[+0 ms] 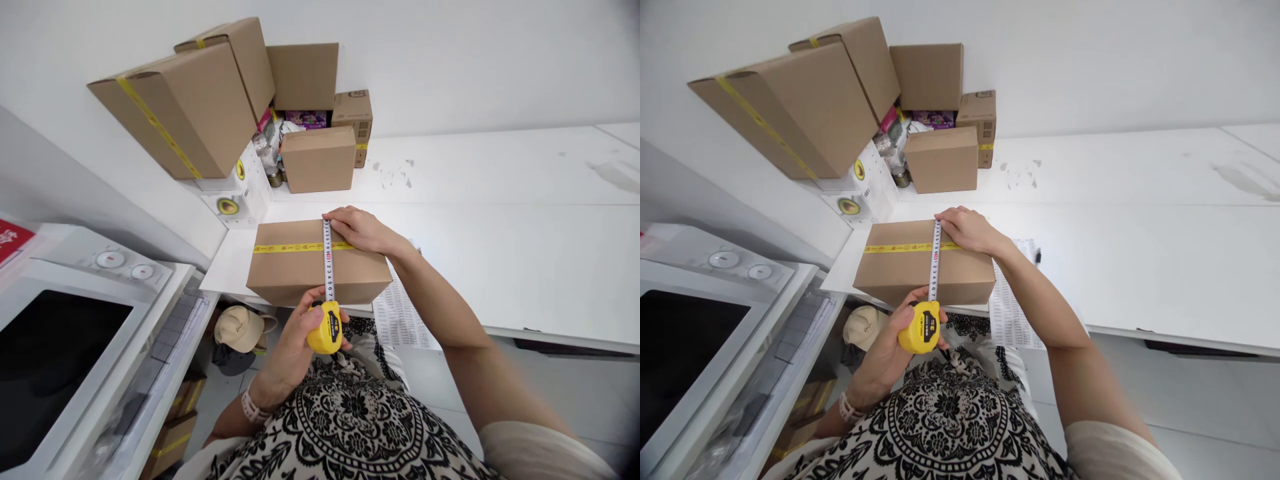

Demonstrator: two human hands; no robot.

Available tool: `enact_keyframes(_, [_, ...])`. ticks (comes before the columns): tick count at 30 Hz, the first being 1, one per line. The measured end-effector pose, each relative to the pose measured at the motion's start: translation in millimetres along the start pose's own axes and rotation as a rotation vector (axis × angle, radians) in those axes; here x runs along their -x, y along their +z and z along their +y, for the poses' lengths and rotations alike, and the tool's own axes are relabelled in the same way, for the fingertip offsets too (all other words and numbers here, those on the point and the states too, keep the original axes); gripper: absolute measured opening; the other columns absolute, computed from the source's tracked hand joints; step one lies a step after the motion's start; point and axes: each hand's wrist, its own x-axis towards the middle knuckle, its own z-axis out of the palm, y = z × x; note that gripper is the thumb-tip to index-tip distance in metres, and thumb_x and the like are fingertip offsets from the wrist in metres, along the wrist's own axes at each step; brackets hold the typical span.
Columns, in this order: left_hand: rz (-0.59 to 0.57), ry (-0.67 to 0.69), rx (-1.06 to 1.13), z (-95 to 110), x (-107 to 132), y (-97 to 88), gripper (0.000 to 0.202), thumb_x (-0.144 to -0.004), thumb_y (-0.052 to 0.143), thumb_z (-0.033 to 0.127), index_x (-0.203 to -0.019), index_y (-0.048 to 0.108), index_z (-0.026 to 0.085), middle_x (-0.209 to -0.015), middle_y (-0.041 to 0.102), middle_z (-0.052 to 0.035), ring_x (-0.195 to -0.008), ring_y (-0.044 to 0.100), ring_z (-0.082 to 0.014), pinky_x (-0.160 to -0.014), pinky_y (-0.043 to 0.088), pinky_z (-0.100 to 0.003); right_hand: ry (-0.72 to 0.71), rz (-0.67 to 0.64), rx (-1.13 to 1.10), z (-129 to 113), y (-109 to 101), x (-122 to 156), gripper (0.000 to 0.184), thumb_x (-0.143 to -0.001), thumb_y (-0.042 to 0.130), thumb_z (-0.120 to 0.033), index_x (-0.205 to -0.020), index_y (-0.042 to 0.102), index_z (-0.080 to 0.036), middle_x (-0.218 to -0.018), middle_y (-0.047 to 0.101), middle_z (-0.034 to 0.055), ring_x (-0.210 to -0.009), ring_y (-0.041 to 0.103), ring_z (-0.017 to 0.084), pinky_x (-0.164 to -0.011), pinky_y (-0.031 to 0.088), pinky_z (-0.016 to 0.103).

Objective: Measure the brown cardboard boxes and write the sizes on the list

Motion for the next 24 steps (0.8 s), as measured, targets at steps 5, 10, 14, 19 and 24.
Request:
enact_keyframes(5, [-0.001, 0.0, -0.001, 1.0, -0.5, 0.6, 0.05, -0.085, 0.072, 0.047, -0.12, 0.052, 0.019, -0.091, 0.071, -0.005, -0.064, 0.067, -0.0167, -0.068, 0.06, -0.036, -0.004, 0.02, -0.009, 2.2, 1.7, -0.7, 0.042, -0.1, 0.039, -0.03, -0.129, 0.068, -0.019, -0.131, 0.069, 0.0102, -0.122, 0.06, 0.028, -0.105, 0.046, 0.049])
enact_keyframes(10, [-0.009, 0.013, -0.039, 0.1, -1.7, -2.1, 0.044, -0.082, 0.074, 0.047, -0.109, 0.054, 0.019, -0.09, 0.071, -0.0055, -0.068, 0.067, -0.0166, -0.069, 0.059, -0.035, -0.004, 0.2, -0.205, -3.6, 0.1, 2.4, 0.031, -0.095, 0.053, -0.027, -0.112, 0.077, -0.02, -0.112, 0.076, 0.0088, -0.107, 0.067, 0.026, -0.1, 0.05, 0.047])
enact_keyframes(14, [-0.14, -0.009, -0.157, -2.4, 3.7, -7.6, 0.042, -0.08, 0.078, 0.043, -0.108, 0.053, 0.022, -0.099, 0.071, -0.0059, -0.073, 0.067, -0.0166, -0.072, 0.056, -0.033, 0.025, 0.452, -0.437, -29.5, -20.5, 31.5, 0.019, -0.091, 0.066, -0.031, -0.102, 0.08, -0.024, -0.101, 0.076, 0.0053, -0.097, 0.068, 0.022, -0.091, 0.054, 0.043])
enact_keyframes(19, [-0.326, -0.106, -0.485, 0.6, 5.4, -12.8, 0.046, -0.075, 0.083, 0.032, -0.113, 0.059, 0.023, -0.114, 0.071, -0.0094, -0.092, 0.066, -0.0214, -0.083, 0.051, -0.035, 0.046, 0.729, -0.516, -60.2, -48.1, 110.6, 0.018, -0.087, 0.074, -0.022, -0.098, 0.081, -0.035, -0.096, 0.075, 0.0021, -0.087, 0.069, 0.021, -0.075, 0.058, 0.041])
enact_keyframes(24, [-0.413, -0.179, -0.589, -5.9, -13.7, -10.0, 0.086, -0.07, 0.086, 0.027, -0.145, 0.043, 0.026, -0.125, 0.067, -0.0129, -0.114, 0.063, -0.03, -0.101, 0.044, -0.046, 0.12, 0.791, -0.479, -71.6, -21.4, 177.9, 0.034, -0.084, 0.074, -0.015, -0.104, 0.078, -0.043, -0.096, 0.077, 0.0017, -0.086, 0.071, 0.023, -0.069, 0.061, 0.045])
